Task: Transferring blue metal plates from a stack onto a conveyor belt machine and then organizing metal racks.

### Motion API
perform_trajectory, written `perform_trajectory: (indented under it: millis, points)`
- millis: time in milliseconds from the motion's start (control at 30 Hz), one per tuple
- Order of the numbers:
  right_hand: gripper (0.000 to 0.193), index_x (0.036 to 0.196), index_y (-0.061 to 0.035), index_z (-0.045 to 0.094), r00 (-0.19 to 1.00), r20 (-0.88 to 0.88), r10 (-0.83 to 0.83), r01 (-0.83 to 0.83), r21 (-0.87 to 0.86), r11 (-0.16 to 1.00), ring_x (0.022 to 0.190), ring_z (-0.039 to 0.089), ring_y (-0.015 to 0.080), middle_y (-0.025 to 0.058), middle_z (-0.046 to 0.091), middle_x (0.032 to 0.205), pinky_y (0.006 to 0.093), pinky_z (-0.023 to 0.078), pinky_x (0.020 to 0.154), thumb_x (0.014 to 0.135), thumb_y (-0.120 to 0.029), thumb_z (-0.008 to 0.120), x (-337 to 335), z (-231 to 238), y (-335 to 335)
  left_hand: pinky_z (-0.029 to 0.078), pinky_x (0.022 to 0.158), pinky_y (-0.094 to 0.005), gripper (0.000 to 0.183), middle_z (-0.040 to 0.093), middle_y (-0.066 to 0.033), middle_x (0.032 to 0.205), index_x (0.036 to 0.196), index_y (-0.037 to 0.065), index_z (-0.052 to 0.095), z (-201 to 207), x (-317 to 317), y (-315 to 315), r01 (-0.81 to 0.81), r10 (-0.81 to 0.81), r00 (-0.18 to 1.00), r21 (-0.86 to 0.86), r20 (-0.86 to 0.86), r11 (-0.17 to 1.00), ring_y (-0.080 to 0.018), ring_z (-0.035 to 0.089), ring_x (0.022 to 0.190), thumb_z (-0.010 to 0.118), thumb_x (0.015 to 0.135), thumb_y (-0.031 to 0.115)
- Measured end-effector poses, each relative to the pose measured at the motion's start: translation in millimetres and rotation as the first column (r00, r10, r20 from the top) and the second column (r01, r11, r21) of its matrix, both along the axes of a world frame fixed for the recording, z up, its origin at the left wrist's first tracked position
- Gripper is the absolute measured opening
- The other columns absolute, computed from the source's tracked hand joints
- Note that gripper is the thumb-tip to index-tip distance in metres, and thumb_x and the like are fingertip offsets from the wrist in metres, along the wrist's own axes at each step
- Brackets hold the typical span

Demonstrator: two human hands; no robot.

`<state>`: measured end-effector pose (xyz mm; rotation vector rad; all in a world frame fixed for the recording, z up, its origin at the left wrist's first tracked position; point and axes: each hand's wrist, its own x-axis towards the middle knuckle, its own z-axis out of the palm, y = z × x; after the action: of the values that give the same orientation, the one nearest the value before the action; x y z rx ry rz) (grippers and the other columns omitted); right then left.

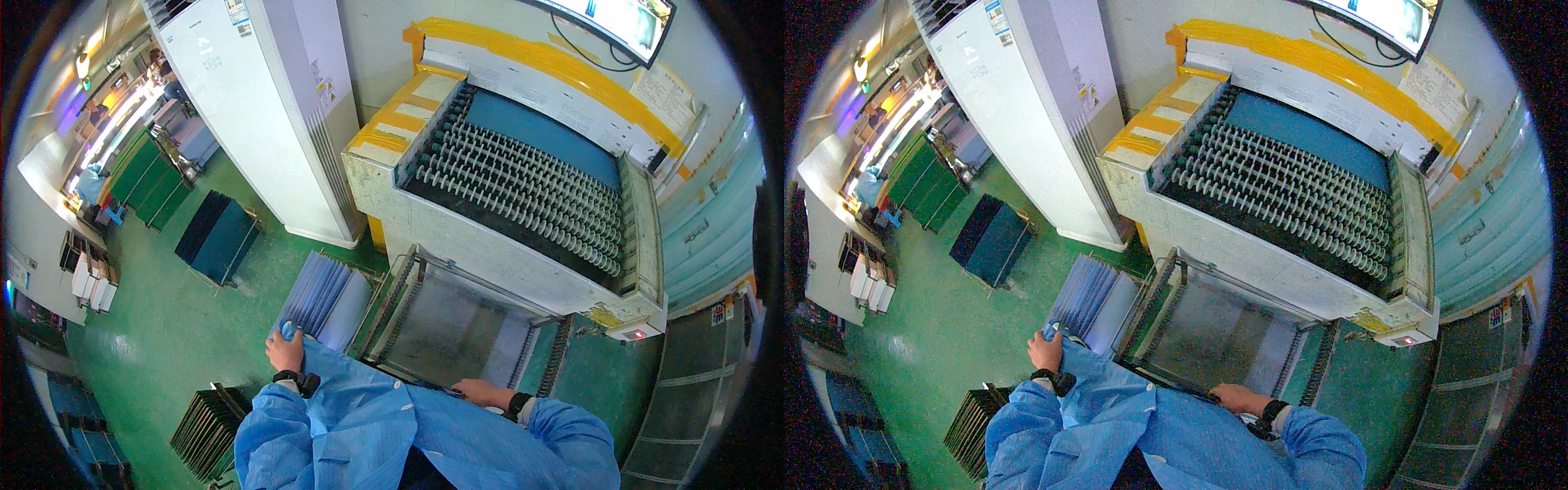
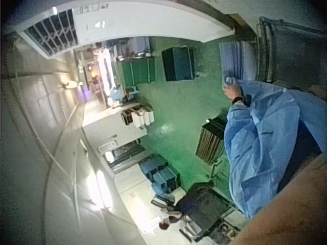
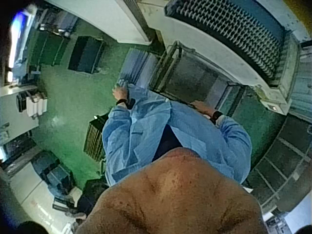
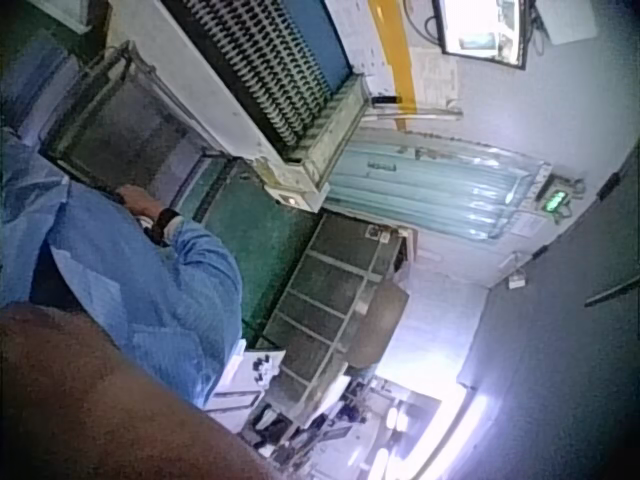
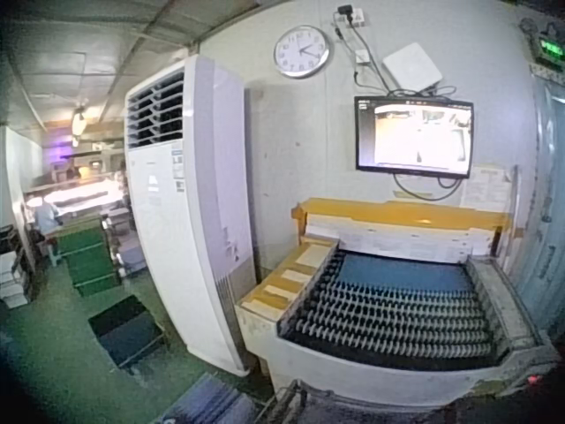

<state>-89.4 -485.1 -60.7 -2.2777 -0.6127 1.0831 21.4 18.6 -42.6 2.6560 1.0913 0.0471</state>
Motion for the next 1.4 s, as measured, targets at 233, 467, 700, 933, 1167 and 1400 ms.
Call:
perform_trajectory:
  millis: [233,467,700,933,1167,1400]
  points:
    - [0.032,0.115,-0.0079,0.066,0.998,0.050,-0.036,0.033,0.059,0.998,0.094,0.066,0.0431,0.0226,0.069,0.101,0.0550,0.052,0.078,0.088,-0.022,0.056,-1,5,2,0.047,0.095,-0.0513,0.070,0.057,-0.0237,0.121,0.128,0.006,0.058,3,-2,-2,0.019,-0.020,1.000,0.030,0.012,0.999,-0.0444,0.056,0.111,0.071,0.078,0.054]
    - [0.031,0.113,-0.0080,0.066,0.999,0.013,-0.033,0.032,0.026,0.999,0.092,0.067,0.0420,0.0220,0.069,0.098,0.0543,0.051,0.075,0.089,-0.024,0.056,-3,-12,0,0.047,0.094,-0.0510,0.070,0.058,-0.0237,0.120,0.127,0.005,0.059,3,-2,-3,0.022,-0.023,1.000,0.037,0.021,0.999,-0.0441,0.057,0.110,0.071,0.078,0.054]
    - [0.030,0.112,-0.0077,0.066,0.997,0.064,-0.040,0.034,0.093,0.995,0.090,0.066,0.0425,0.0218,0.069,0.097,0.0542,0.051,0.074,0.089,-0.025,0.056,-6,-17,-3,0.047,0.095,-0.0507,0.070,0.058,-0.0232,0.121,0.127,0.005,0.059,0,-4,0,0.014,-0.014,1.000,0.032,0.017,0.999,-0.0435,0.057,0.111,0.071,0.078,0.054]
    - [0.032,0.112,-0.0072,0.066,0.997,0.063,-0.040,0.036,0.066,0.997,0.094,0.065,0.0432,0.0222,0.069,0.100,0.0557,0.051,0.077,0.089,-0.027,0.058,-6,-15,-2,0.046,0.096,-0.0506,0.071,0.057,-0.0229,0.124,0.129,0.006,0.058,3,-3,-1,0.006,-0.006,1.000,0.020,-0.012,1.000,-0.0436,0.055,0.113,0.071,0.079,0.054]
    - [0.033,0.113,-0.0078,0.066,0.998,0.055,-0.023,0.020,0.068,0.997,0.094,0.066,0.0433,0.0227,0.068,0.100,0.0555,0.051,0.077,0.089,-0.030,0.058,-4,-12,-2,0.046,0.096,-0.0504,0.071,0.056,-0.0229,0.124,0.129,0.006,0.058,0,-3,0,0.010,-0.010,1.000,0.023,-0.005,1.000,-0.0435,0.055,0.113,0.071,0.078,0.055]
    - [0.035,0.116,-0.0085,0.066,0.997,0.063,-0.048,0.043,0.083,0.996,0.091,0.067,0.0432,0.0225,0.069,0.098,0.0551,0.052,0.075,0.089,-0.028,0.058,-5,-11,-3,0.047,0.095,-0.0508,0.071,0.057,-0.0228,0.123,0.129,0.006,0.058,-1,-4,0,0.003,-0.003,1.000,0.027,-0.001,1.000,-0.0436,0.055,0.113,0.071,0.078,0.055]
